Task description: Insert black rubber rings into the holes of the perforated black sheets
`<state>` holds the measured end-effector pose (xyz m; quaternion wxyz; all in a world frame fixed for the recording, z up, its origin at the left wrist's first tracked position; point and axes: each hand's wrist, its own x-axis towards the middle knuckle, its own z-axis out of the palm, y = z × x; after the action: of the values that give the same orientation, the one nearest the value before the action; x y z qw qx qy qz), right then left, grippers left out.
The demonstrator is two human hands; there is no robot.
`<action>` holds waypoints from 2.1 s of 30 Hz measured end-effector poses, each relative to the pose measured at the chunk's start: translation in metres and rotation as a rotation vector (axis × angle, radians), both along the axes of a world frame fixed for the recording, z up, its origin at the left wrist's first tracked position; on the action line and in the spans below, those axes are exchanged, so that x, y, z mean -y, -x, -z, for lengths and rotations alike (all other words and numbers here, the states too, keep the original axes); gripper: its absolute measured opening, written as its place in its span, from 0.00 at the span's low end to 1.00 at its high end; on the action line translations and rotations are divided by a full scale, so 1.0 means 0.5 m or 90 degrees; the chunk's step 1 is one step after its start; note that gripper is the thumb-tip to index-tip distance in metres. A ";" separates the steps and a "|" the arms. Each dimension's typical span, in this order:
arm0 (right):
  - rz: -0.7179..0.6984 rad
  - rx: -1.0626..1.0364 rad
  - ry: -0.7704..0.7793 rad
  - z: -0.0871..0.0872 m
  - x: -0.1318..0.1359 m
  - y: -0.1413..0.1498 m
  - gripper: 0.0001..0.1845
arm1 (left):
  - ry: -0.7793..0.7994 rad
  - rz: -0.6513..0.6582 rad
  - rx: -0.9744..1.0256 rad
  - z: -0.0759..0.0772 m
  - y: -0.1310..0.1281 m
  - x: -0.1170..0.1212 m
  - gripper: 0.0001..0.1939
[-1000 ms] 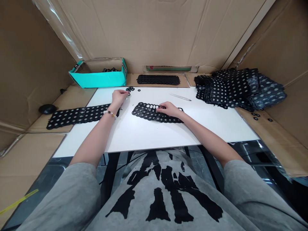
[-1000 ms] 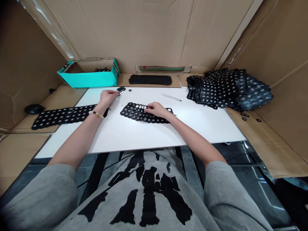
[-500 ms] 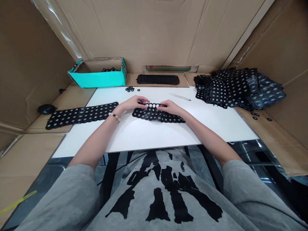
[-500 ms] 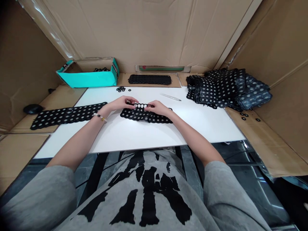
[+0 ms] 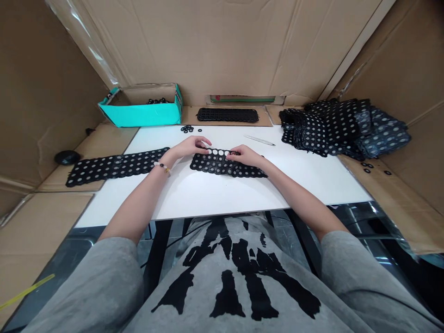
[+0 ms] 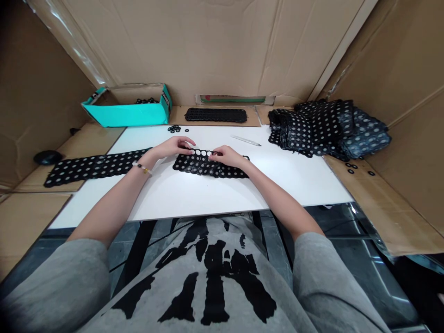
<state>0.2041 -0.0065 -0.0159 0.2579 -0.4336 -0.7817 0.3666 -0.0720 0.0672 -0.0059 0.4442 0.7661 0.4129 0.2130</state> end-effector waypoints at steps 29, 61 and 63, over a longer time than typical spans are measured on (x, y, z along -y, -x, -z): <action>0.009 0.059 -0.025 0.022 -0.008 0.002 0.21 | -0.181 -0.112 -0.151 0.008 0.013 -0.012 0.08; -0.074 0.064 0.070 -0.014 -0.007 -0.025 0.26 | -0.002 -0.521 0.176 0.023 0.050 -0.040 0.43; -0.074 0.059 0.071 -0.014 -0.007 -0.026 0.25 | -0.014 -0.441 0.134 0.014 0.042 -0.028 0.37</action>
<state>0.2170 -0.0030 -0.0091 0.1752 -0.4179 -0.7950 0.4033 -0.0930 0.0810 -0.0131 0.3776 0.5591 0.5979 0.4328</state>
